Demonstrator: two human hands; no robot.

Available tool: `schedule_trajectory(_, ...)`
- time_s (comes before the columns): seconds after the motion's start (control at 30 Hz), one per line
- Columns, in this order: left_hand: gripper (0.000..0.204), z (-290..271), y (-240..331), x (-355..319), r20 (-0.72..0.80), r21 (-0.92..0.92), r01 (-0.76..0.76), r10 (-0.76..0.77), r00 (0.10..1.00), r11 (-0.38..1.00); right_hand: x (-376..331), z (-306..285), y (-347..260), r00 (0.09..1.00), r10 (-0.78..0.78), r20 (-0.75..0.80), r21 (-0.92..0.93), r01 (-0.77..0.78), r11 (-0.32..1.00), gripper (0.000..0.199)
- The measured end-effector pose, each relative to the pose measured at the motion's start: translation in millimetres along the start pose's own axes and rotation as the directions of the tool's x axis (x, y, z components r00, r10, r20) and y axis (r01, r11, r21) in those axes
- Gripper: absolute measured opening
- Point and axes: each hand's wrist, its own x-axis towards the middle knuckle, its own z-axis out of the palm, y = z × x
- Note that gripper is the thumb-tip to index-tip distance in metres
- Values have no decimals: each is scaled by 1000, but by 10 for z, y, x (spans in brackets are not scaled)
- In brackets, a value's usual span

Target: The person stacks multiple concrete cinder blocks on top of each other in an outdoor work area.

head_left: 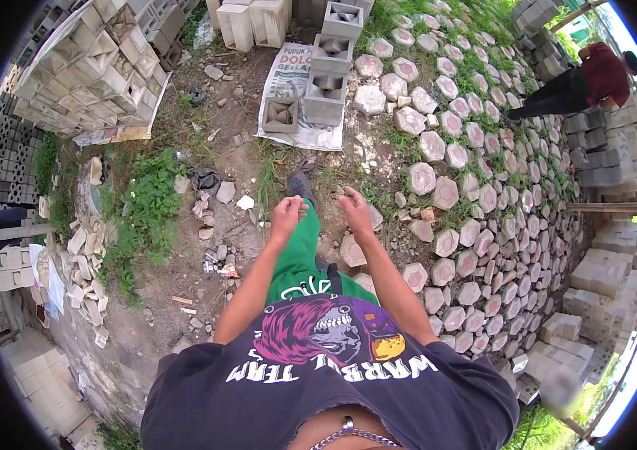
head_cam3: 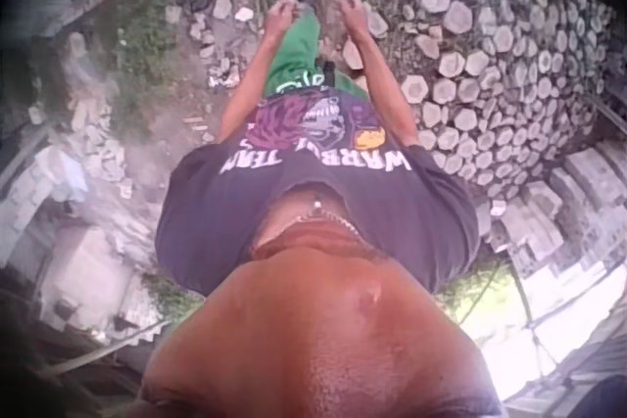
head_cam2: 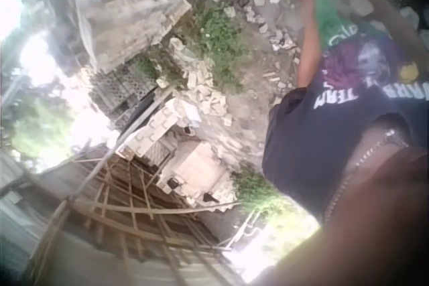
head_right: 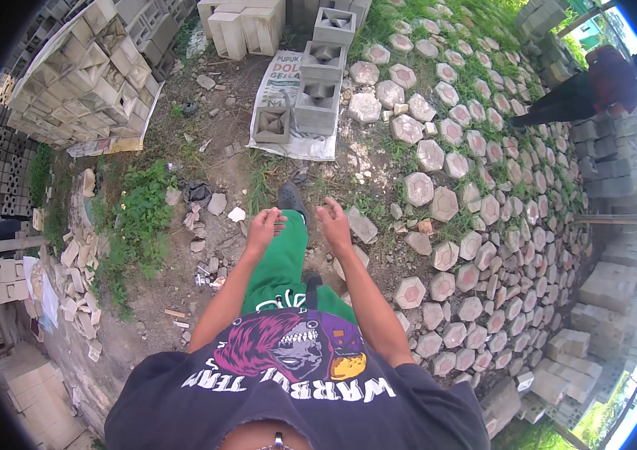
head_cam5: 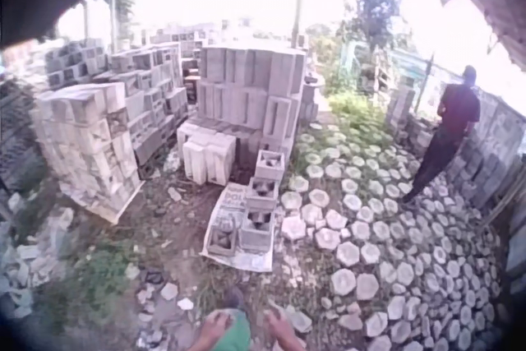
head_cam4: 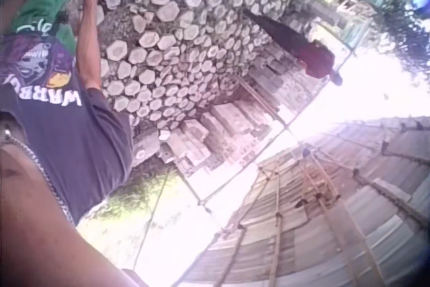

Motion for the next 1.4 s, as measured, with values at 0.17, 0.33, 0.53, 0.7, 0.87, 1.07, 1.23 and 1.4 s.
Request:
schedule_trajectory(0.17, 33, 102, 543, 1022, 27, 64, -30, 28, 999, 998, 805, 153, -554, 1000, 28, -14, -78, -29, 997, 55)
schedule_trajectory(0.33, 32, 126, 1129, 1729, 26, 45, 40, -41, 999, 998, 1368, 184, -1199, 995, 92, -36, -169, -97, 981, 56)
schedule_trajectory(0.53, 33, 236, 1529, 2499, 89, 143, 54, -67, 994, 988, 2083, 238, -1683, 984, 153, -93, -90, -161, 983, 57)
schedule_trajectory(0.7, 35, 395, 1632, 3147, 98, 224, 116, -141, 985, 968, 2744, 245, -1859, 969, 232, -88, -41, -236, 971, 59)
schedule_trajectory(0.87, 35, 551, 1732, 3748, 3, 204, 267, -273, 962, 942, 3419, 218, -1953, 964, 253, -79, -42, -257, 966, 56)
schedule_trajectory(1.07, 30, 915, 1526, 4740, -14, 216, 293, -297, 955, 931, 4478, 80, -1520, 967, 252, -48, -114, -256, 960, 54)
schedule_trajectory(1.23, 26, 1113, 916, 5852, -55, 185, 53, -43, 998, 981, 5639, -6, -863, 968, 228, -102, -102, -238, 966, 51)
schedule_trajectory(1.4, 36, 1187, 239, 7073, -15, 589, -299, 380, 925, 750, 6863, -65, -124, 963, -64, -263, -306, -20, 952, 54)
